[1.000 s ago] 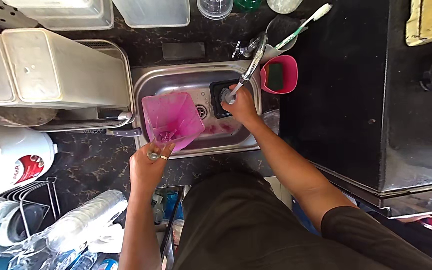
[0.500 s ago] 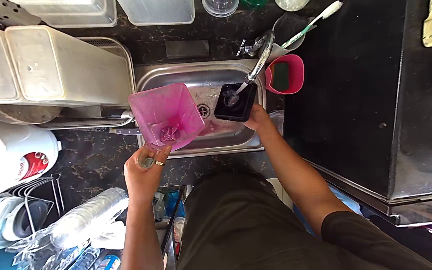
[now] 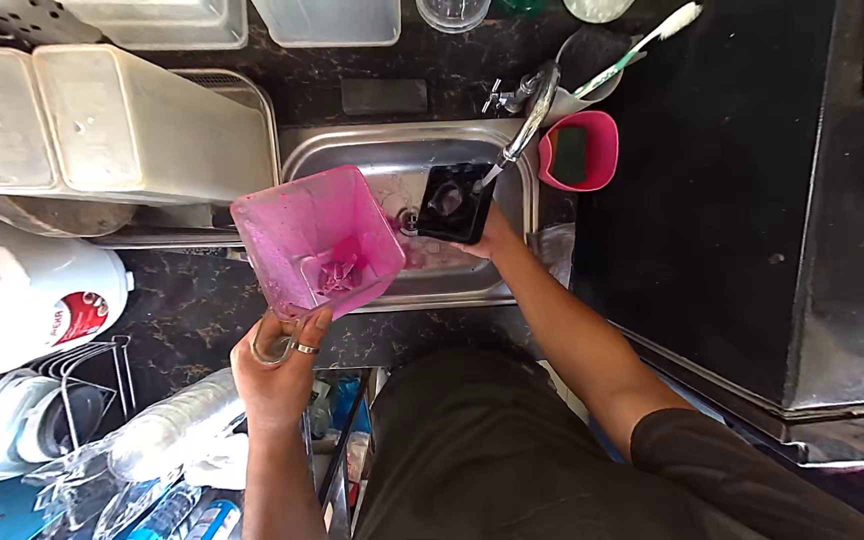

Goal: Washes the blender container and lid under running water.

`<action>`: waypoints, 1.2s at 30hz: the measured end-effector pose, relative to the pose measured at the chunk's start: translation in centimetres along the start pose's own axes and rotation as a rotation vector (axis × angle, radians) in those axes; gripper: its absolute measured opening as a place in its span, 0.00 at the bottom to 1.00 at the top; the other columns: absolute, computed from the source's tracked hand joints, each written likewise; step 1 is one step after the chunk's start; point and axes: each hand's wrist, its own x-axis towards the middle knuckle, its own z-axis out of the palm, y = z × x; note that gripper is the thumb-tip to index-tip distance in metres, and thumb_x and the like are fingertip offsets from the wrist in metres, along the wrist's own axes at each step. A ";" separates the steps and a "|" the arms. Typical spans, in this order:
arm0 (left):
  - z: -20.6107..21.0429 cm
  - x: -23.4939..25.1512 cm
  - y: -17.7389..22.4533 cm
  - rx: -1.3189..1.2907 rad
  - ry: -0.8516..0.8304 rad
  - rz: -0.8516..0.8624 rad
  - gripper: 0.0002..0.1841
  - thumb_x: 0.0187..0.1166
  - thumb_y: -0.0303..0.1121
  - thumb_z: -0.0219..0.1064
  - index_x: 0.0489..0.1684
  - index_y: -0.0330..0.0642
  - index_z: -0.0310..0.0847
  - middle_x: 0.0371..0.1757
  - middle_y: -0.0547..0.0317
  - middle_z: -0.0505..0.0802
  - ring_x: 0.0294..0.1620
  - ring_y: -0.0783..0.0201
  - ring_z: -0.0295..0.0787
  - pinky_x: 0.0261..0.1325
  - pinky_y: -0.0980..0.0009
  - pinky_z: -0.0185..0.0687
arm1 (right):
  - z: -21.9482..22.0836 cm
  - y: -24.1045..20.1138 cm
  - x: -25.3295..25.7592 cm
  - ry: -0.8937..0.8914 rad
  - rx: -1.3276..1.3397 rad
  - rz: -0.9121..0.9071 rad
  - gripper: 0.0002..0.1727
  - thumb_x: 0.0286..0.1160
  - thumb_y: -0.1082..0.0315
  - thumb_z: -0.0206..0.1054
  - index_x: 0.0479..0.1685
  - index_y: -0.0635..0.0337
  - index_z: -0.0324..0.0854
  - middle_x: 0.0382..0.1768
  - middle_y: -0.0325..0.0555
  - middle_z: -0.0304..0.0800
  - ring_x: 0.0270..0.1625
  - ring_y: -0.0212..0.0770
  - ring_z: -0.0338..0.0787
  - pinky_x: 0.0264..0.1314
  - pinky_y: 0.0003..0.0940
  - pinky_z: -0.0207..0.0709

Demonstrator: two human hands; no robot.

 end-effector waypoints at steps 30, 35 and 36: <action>0.6 1.5 -0.6 0.011 -0.017 -0.002 0.07 0.74 0.41 0.75 0.36 0.49 0.87 0.29 0.73 0.92 0.27 0.73 0.88 0.32 0.74 0.88 | -5.1 -0.5 0.0 -0.223 0.220 -0.356 0.12 0.78 0.56 0.64 0.50 0.50 0.88 0.49 0.46 0.95 0.54 0.44 0.93 0.60 0.47 0.86; 0.7 1.5 -0.3 0.005 -0.026 0.015 0.07 0.75 0.41 0.75 0.36 0.50 0.87 0.31 0.73 0.92 0.26 0.74 0.88 0.32 0.75 0.88 | -4.2 -0.4 0.3 -0.199 0.405 -0.307 0.21 0.85 0.49 0.56 0.60 0.54 0.82 0.57 0.56 0.90 0.57 0.53 0.92 0.62 0.51 0.86; 0.6 1.5 -0.3 0.004 -0.030 0.014 0.07 0.75 0.41 0.75 0.36 0.50 0.87 0.31 0.73 0.92 0.26 0.74 0.88 0.31 0.75 0.88 | -4.0 -0.4 0.5 -0.216 0.432 -0.299 0.21 0.85 0.49 0.57 0.61 0.56 0.81 0.58 0.58 0.90 0.58 0.54 0.91 0.62 0.52 0.86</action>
